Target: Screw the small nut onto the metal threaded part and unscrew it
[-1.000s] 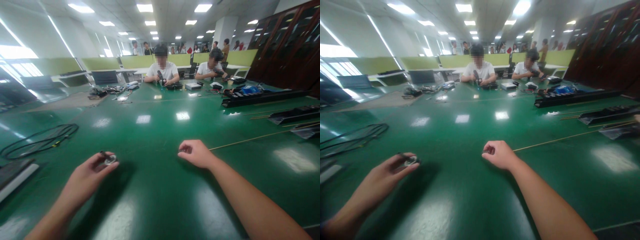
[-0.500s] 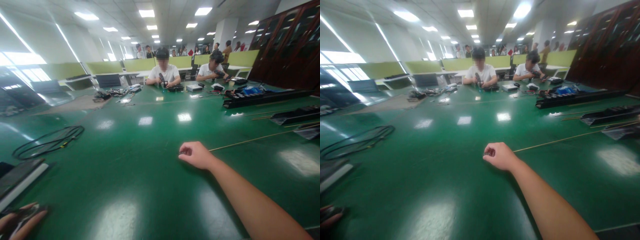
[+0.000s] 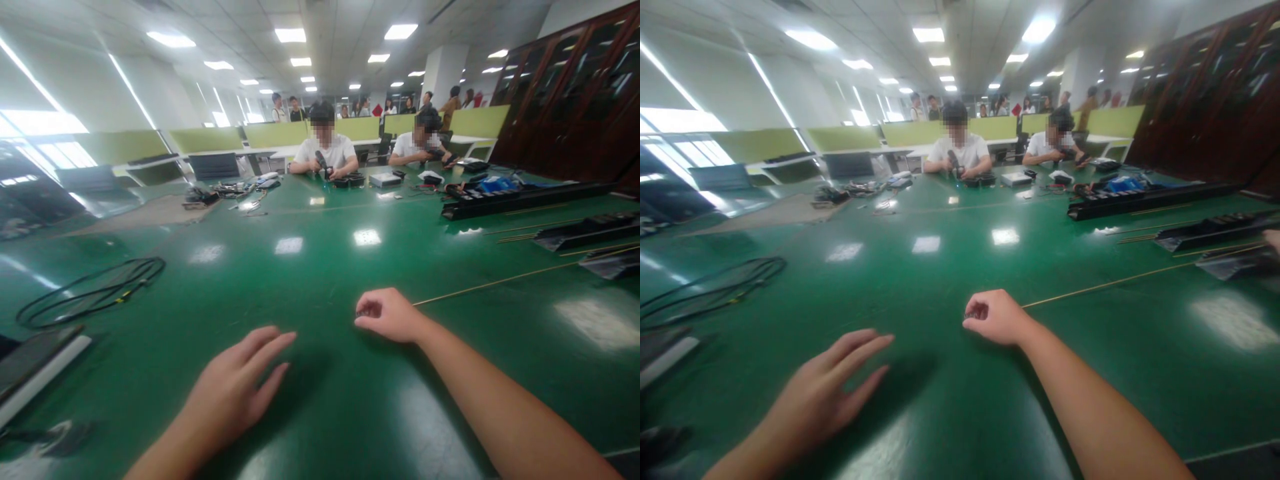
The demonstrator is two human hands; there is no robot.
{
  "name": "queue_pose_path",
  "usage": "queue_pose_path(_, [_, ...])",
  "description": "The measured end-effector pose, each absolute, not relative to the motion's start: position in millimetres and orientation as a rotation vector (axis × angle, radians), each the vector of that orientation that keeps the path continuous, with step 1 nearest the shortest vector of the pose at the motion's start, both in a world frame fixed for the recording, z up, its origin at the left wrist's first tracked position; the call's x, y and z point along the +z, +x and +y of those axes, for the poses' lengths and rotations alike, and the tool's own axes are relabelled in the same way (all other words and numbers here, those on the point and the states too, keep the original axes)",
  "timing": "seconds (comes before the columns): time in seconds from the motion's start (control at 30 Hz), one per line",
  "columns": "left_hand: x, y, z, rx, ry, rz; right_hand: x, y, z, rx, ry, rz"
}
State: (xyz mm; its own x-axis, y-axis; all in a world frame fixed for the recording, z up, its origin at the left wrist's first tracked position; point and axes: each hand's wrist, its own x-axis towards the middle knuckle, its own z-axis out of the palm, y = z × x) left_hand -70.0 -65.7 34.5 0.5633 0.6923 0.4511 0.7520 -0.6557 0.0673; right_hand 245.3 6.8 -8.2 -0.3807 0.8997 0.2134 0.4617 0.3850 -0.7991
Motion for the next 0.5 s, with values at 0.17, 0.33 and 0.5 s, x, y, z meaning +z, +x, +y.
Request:
queue_pose_path(0.17, [26, 36, -14, -0.319, -2.884, -0.841, -7, 248, 7, 0.980, -1.065, -1.995])
queue_pose_path(0.33, [18, 73, 9, -0.343, -2.973, -0.675, -8, 250, 10, 0.962, -1.034, -2.021])
queue_pose_path(0.5, [14, 48, 13, -0.476, -2.996, -0.883, -8, 248, 10, 0.895, -1.162, -2.018])
